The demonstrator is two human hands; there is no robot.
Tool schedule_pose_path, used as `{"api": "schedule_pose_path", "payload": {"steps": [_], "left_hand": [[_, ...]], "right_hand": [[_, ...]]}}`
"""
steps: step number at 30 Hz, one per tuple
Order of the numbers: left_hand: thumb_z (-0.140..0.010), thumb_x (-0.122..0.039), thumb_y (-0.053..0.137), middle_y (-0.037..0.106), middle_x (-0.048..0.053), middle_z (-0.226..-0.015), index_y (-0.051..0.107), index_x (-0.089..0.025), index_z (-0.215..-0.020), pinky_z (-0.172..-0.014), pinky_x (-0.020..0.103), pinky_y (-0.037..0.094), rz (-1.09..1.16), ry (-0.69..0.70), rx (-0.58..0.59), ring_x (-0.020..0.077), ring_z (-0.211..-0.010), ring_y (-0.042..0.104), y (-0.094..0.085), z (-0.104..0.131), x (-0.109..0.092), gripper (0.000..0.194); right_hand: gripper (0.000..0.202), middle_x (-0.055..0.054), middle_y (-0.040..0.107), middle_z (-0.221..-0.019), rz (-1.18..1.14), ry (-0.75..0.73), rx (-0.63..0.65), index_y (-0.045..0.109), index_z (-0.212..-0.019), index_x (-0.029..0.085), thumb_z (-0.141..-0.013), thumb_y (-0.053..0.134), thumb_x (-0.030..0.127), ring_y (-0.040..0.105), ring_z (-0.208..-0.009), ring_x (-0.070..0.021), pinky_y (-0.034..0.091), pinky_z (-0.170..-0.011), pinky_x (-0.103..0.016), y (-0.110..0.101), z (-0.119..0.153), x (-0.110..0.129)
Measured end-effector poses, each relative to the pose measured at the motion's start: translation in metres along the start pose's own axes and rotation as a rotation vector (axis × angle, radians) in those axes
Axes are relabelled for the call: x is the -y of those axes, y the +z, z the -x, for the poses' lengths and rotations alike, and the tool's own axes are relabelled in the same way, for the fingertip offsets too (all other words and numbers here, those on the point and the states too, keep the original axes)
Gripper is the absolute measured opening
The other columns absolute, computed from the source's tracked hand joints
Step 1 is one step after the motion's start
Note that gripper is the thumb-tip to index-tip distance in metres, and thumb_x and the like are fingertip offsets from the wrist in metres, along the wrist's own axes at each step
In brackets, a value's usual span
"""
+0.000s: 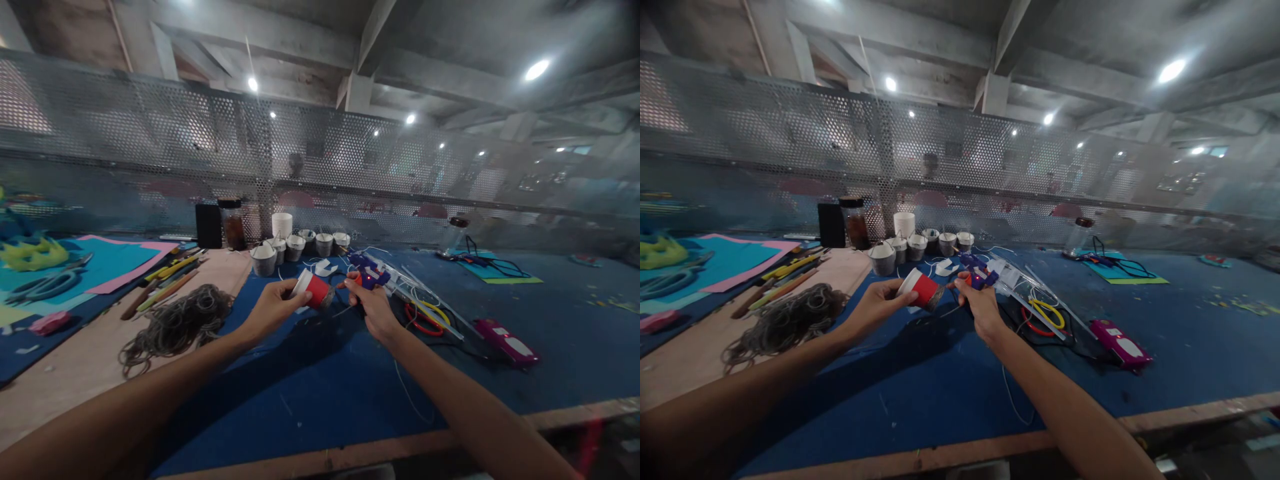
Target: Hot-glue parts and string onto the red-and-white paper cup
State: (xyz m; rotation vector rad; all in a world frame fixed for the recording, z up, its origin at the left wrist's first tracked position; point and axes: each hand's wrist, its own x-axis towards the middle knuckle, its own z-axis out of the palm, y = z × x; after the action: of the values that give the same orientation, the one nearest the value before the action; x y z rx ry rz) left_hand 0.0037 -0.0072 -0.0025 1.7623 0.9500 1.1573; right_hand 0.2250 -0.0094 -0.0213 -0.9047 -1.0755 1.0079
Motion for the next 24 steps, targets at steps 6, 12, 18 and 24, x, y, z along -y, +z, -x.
{"api": "schedule_pose_path", "payload": {"steps": [6,12,18,24], "left_hand": [[-0.084,-0.039,0.066,0.072,0.007,-0.074,0.076,-0.013,-0.085,-0.06,0.028,0.044,0.025,-0.003,-0.015,0.0206,-0.069,0.062,-0.001,-0.002,0.003,0.027],[-0.085,-0.043,0.069,0.076,0.008,-0.093,0.074,-0.013,-0.1,-0.077,0.031,0.052,0.144,-0.023,-0.062,0.0221,-0.085,0.068,-0.004,-0.005,0.0,0.033],[-0.083,-0.039,0.073,0.077,0.009,-0.099,0.075,-0.014,-0.103,-0.085,0.035,0.055,0.233,-0.032,-0.102,0.0236,-0.092,0.07,-0.01,-0.009,0.001,0.032],[-0.084,-0.039,0.072,0.078,0.009,-0.099,0.075,-0.014,-0.105,-0.083,0.033,0.054,0.21,-0.016,-0.185,0.0233,-0.09,0.071,-0.012,-0.012,0.001,0.032]], "right_hand": [[0.041,-0.005,0.074,-0.084,0.026,0.004,0.011,0.068,-0.097,0.019,-0.073,0.08,0.049,0.053,-0.052,-0.0112,0.045,-0.059,-0.029,0.0,0.001,0.001],[0.035,-0.006,0.074,-0.101,0.016,-0.042,-0.006,0.068,-0.094,0.02,-0.08,0.076,0.051,0.064,-0.065,-0.0134,0.053,-0.066,-0.029,0.004,0.006,0.011],[0.042,0.0,0.065,-0.064,0.103,-0.023,-0.051,0.067,-0.09,0.018,-0.079,0.075,0.058,0.055,-0.048,-0.0122,0.047,-0.049,-0.026,0.005,0.007,0.011],[0.044,-0.005,0.073,-0.08,0.146,-0.031,-0.033,0.071,-0.093,0.019,-0.08,0.072,0.06,0.065,-0.059,-0.0164,0.054,-0.058,-0.029,0.005,0.01,0.01]]}}
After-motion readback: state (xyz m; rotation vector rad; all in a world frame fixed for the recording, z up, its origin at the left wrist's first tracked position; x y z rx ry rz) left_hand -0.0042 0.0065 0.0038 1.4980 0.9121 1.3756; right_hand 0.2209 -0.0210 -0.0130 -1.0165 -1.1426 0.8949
